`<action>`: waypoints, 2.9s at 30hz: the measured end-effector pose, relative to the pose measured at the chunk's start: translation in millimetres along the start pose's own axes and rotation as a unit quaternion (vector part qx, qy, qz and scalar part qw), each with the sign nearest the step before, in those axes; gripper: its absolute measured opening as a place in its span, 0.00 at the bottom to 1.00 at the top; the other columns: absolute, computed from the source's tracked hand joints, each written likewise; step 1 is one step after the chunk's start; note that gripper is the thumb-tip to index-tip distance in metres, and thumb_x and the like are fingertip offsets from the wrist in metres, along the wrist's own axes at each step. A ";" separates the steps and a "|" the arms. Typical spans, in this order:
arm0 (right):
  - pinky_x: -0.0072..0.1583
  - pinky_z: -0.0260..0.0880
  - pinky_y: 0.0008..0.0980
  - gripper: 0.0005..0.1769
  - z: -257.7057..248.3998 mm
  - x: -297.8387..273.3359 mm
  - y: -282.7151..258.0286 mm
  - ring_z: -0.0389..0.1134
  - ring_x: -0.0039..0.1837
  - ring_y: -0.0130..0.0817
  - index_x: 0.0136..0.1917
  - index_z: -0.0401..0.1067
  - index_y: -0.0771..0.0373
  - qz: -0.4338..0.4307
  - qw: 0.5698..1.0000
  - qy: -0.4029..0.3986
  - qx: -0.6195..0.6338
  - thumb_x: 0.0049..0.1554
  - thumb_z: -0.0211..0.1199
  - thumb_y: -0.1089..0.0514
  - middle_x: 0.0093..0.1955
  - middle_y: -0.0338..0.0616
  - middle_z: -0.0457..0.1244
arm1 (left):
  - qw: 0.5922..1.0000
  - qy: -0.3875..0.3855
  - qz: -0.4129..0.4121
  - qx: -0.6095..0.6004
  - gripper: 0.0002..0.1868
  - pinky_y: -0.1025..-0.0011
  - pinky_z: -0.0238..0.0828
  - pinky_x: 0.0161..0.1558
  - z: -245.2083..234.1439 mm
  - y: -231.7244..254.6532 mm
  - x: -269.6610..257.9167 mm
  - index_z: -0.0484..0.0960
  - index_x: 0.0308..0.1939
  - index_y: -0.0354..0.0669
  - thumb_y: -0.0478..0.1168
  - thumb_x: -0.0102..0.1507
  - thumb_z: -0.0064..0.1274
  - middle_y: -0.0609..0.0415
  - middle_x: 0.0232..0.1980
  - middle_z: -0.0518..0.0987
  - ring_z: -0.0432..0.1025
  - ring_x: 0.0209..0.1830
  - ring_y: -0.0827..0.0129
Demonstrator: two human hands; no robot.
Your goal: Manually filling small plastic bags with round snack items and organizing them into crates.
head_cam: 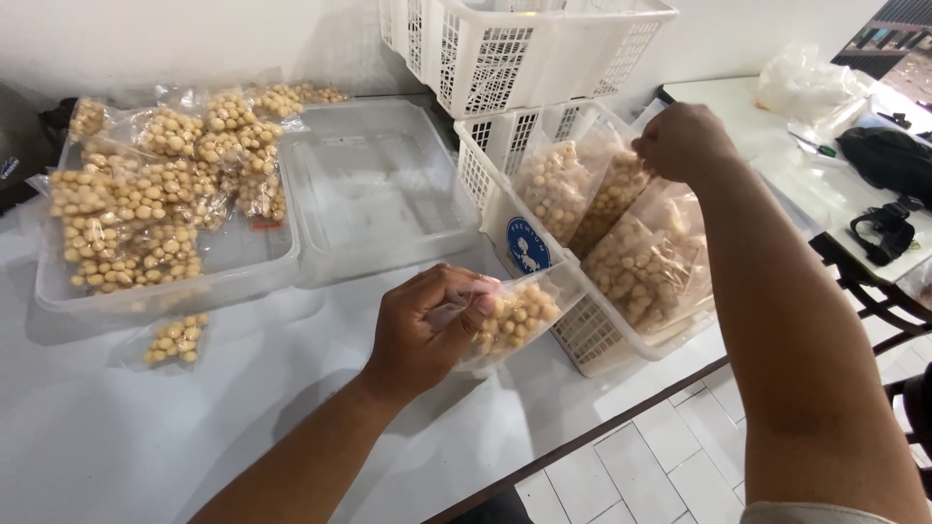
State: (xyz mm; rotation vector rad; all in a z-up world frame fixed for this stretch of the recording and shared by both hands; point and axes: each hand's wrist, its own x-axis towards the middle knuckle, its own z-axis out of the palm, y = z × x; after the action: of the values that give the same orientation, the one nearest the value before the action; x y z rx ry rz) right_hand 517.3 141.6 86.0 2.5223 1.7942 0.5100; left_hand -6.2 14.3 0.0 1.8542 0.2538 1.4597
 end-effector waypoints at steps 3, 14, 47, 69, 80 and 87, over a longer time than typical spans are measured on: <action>0.50 0.88 0.54 0.12 -8.3 12.1 5.2 0.85 0.49 0.58 0.55 0.93 0.40 0.023 0.997 0.062 -0.045 0.68 0.72 0.39 0.42 0.46 0.79 | 1.000 0.003 0.000 0.002 0.13 0.55 0.92 0.59 -1.0 1.1 1.3 0.92 0.48 0.43 0.49 0.77 0.65 0.48 0.46 0.92 0.92 0.51 0.56; 0.73 0.78 0.63 0.39 -101.2 -40.4 -25.9 0.79 0.74 0.63 0.70 0.90 0.46 -0.048 0.995 -0.081 -0.011 0.69 0.63 0.17 0.68 0.45 0.81 | 1.000 0.005 -0.008 -0.013 0.12 0.53 0.91 0.60 0.0 1.8 2.9 0.92 0.48 0.42 0.47 0.77 0.65 0.47 0.45 0.92 0.92 0.52 0.54; 0.55 0.84 0.38 0.23 -125.5 18.6 -120.2 0.76 0.48 0.37 0.56 0.87 0.61 -0.154 0.975 -0.117 -0.109 0.80 0.51 0.54 0.50 0.45 0.77 | 0.999 0.014 -0.008 0.028 0.15 0.65 0.96 0.39 6.7 8.1 -3.1 0.85 0.50 0.45 0.53 0.79 0.57 0.45 0.50 0.93 0.93 0.50 0.55; 0.62 0.97 0.48 0.35 -52.4 130.9 9.6 0.86 0.68 0.38 0.91 0.68 0.28 -0.118 0.949 -0.077 -0.281 0.78 0.60 0.60 0.82 0.17 0.73 | 1.000 0.011 0.017 0.023 0.07 0.58 0.97 0.56 0.2 20.3 -1.3 0.86 0.49 0.43 0.42 0.77 0.62 0.48 0.49 0.93 0.93 0.52 0.56; 0.53 0.86 0.35 0.22 -29.8 121.0 19.1 0.86 0.51 0.34 0.69 0.88 0.42 0.011 0.952 -0.104 -0.287 0.72 0.62 0.63 0.55 0.35 0.85 | 0.998 0.051 0.021 0.034 0.06 0.66 0.99 0.54 6.1 21.3 -0.7 0.89 0.45 0.46 0.42 0.74 0.68 0.54 0.46 0.94 0.94 0.47 0.66; 0.65 0.83 0.42 0.26 25.7 147.7 58.5 0.82 0.64 0.41 0.67 0.96 0.39 -0.018 0.978 -0.199 -0.063 0.68 0.72 0.68 0.69 0.30 0.83 | 0.998 0.049 0.027 0.042 0.06 0.66 0.99 0.53 5.6 22.5 1.1 0.88 0.45 0.45 0.41 0.74 0.68 0.53 0.45 0.93 0.93 0.46 0.65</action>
State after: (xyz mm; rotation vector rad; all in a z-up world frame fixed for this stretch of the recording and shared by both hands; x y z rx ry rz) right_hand 621.1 262.0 111.0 2.2959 1.5999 0.1006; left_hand -7.2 -3.2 15.2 1.8716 0.3176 1.6013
